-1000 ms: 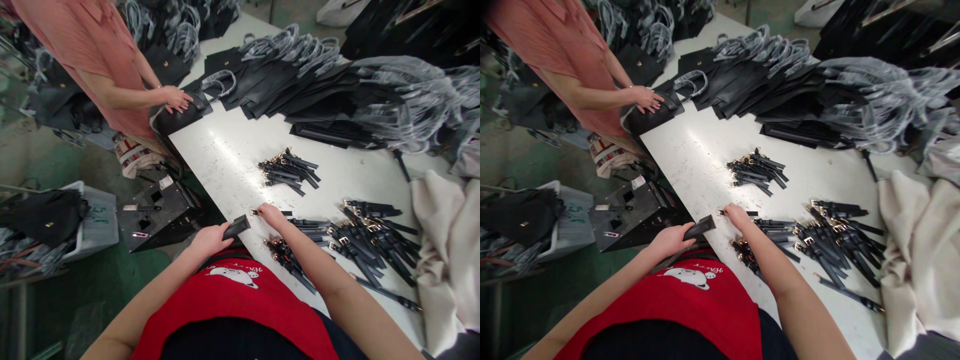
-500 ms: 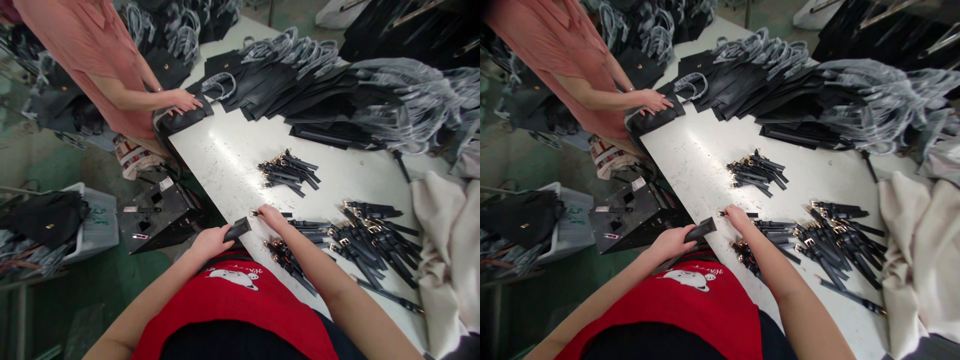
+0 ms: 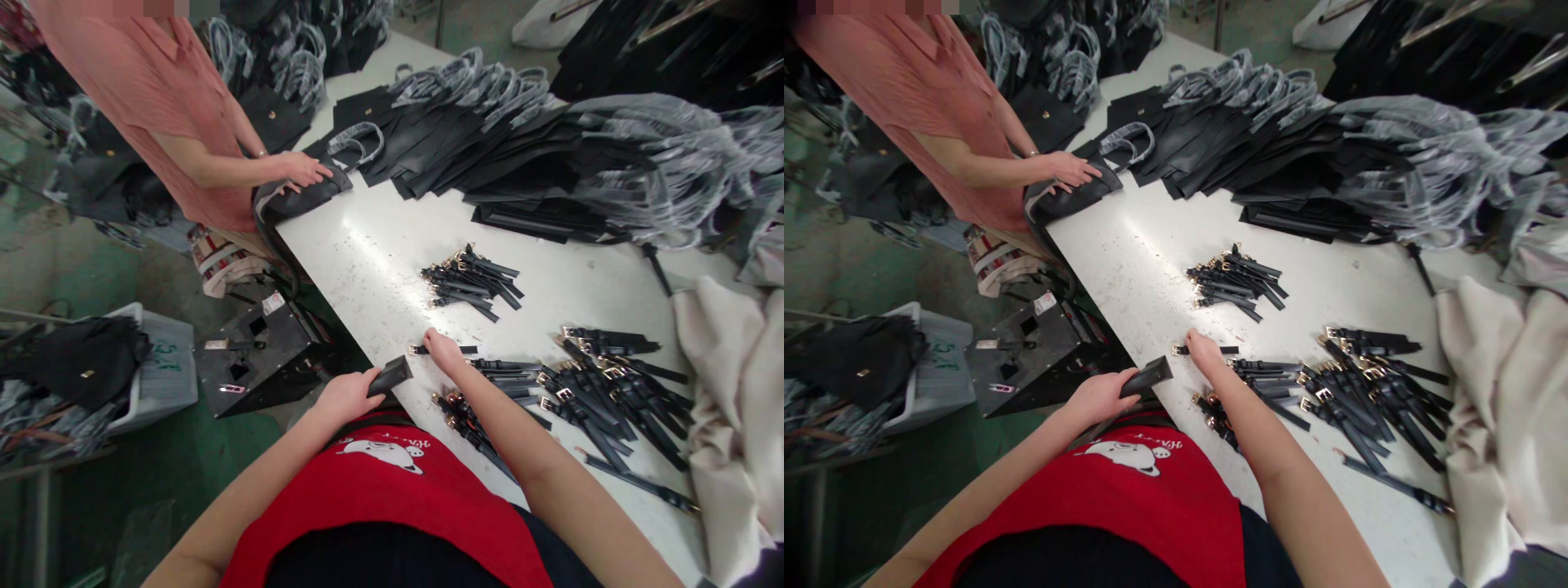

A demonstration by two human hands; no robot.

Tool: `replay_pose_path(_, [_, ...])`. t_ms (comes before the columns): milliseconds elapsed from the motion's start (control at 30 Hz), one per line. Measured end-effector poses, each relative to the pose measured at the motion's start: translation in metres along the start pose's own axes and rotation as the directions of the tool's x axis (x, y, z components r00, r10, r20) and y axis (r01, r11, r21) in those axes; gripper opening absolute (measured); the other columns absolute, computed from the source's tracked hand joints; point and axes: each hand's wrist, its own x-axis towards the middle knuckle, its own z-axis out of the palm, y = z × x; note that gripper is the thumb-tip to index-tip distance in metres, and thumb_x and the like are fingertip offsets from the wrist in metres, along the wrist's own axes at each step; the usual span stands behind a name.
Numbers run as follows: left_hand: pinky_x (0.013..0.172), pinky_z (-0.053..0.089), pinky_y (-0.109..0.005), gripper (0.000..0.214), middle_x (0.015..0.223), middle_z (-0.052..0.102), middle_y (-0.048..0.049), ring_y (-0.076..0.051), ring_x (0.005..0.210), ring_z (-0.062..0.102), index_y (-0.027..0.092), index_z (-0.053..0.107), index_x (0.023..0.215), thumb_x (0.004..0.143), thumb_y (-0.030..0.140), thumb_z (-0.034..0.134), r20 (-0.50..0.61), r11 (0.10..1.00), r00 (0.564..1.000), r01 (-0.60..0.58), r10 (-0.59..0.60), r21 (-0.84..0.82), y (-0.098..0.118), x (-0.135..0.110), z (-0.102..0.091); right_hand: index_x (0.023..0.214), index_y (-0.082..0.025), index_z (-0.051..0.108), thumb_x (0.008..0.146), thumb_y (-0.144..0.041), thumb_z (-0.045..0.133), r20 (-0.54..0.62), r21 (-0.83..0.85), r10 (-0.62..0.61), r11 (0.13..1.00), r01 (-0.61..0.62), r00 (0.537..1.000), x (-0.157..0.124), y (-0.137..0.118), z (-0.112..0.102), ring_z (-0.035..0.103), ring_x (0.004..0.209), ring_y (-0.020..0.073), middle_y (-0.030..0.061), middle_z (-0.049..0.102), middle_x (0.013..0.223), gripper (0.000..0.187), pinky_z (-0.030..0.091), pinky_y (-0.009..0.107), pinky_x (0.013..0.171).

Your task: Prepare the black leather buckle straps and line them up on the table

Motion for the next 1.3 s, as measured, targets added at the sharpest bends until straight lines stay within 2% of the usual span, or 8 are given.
replay_pose_path(100, [0.067,0.042,-0.028,0.049,0.097,0.061,-0.0064,-0.021,0.082,0.058,0.026,0.041,0.118,0.075,0.051,0.041,0.006,1.0,1.0,0.0,0.0,0.001,-0.003,0.0,0.0,0.109,-0.019,0.043,0.087,-0.033,0.026,-0.093,0.159,0.004,0.987,0.01,0.996,-0.007,0.008,-0.002,0.054,0.076,0.0141,0.0042,0.059,0.087,0.031,0.034,0.023,0.065])
replay_pose_path(200, [0.067,0.042,-0.028,0.048,0.096,0.061,-0.0066,-0.021,0.082,0.058,0.025,0.042,0.116,0.076,0.051,0.039,0.006,1.0,1.0,-0.014,0.014,-0.004,-0.004,0.008,0.0,0.107,-0.02,0.048,0.085,-0.029,0.031,-0.207,0.171,-0.029,0.983,0.065,0.978,-0.017,0.022,-0.005,0.05,0.087,0.0135,0.0046,0.054,0.099,0.028,0.034,0.022,0.074])
replay_pose_path(367, [0.066,0.043,-0.029,0.045,0.091,0.062,-0.0057,-0.021,0.081,0.058,0.025,0.046,0.112,0.075,0.051,0.04,0.005,0.999,0.999,-0.042,0.042,0.023,0.005,0.046,-0.005,0.101,-0.025,0.055,0.078,-0.024,0.044,-0.105,0.079,-0.051,0.995,0.06,0.993,-0.023,0.042,0.0,0.048,0.089,0.0129,0.0028,0.05,0.1,0.025,0.034,0.021,0.078])
replay_pose_path(533, [0.069,0.043,-0.031,0.046,0.096,0.061,-0.0051,-0.022,0.084,0.057,0.026,0.047,0.112,0.075,0.053,0.038,0.038,0.996,0.997,-0.073,0.071,0.057,0.009,0.072,-0.01,0.101,-0.026,0.056,0.078,-0.024,0.044,-0.121,0.081,-0.044,0.995,0.054,0.992,-0.02,0.048,0.008,0.048,0.087,0.013,0.0025,0.049,0.098,0.025,0.034,0.021,0.076])
replay_pose_path(833, [0.07,0.043,-0.028,0.048,0.098,0.061,-0.0039,-0.021,0.086,0.057,0.026,0.046,0.112,0.074,0.055,0.038,0.018,0.997,0.997,-0.07,0.069,0.044,0.022,0.082,-0.014,0.1,-0.026,0.057,0.079,-0.026,0.044,-0.112,0.037,-0.034,0.999,0.039,0.993,-0.023,0.044,0.003,0.049,0.085,0.0132,0.0028,0.049,0.099,0.025,0.034,0.021,0.072])
replay_pose_path(1033, [0.064,0.043,-0.026,0.045,0.088,0.063,-0.0039,-0.02,0.078,0.059,0.026,0.047,0.11,0.074,0.051,0.04,0.042,0.991,0.998,-0.058,0.053,0.122,0.004,0.056,-0.022,0.1,-0.026,0.058,0.079,-0.026,0.044,-0.114,0.064,-0.06,0.996,0.067,0.992,-0.021,0.047,0.001,0.049,0.084,0.0135,0.0028,0.05,0.097,0.025,0.034,0.022,0.072])
replay_pose_path(1133, [0.064,0.044,-0.028,0.043,0.086,0.063,-0.0045,-0.02,0.077,0.059,0.027,0.046,0.11,0.075,0.05,0.039,0.014,0.983,0.998,-0.07,0.069,0.17,0.018,0.054,-0.022,0.099,-0.026,0.058,0.079,-0.026,0.045,-0.114,0.079,-0.046,0.995,0.055,0.992,-0.02,0.049,0.003,0.049,0.084,0.0133,0.0026,0.05,0.097,0.024,0.034,0.022,0.072])
replay_pose_path(1300, [0.065,0.045,-0.032,0.039,0.087,0.062,-0.0076,-0.023,0.078,0.059,0.023,0.046,0.106,0.075,0.045,0.042,-0.019,0.963,0.993,-0.105,0.113,0.249,0.056,0.073,-0.022,0.099,-0.026,0.057,0.078,-0.027,0.047,-0.114,0.089,-0.031,0.995,0.041,0.993,-0.017,0.051,0.007,0.049,0.083,0.0129,0.0021,0.05,0.097,0.023,0.034,0.021,0.071])
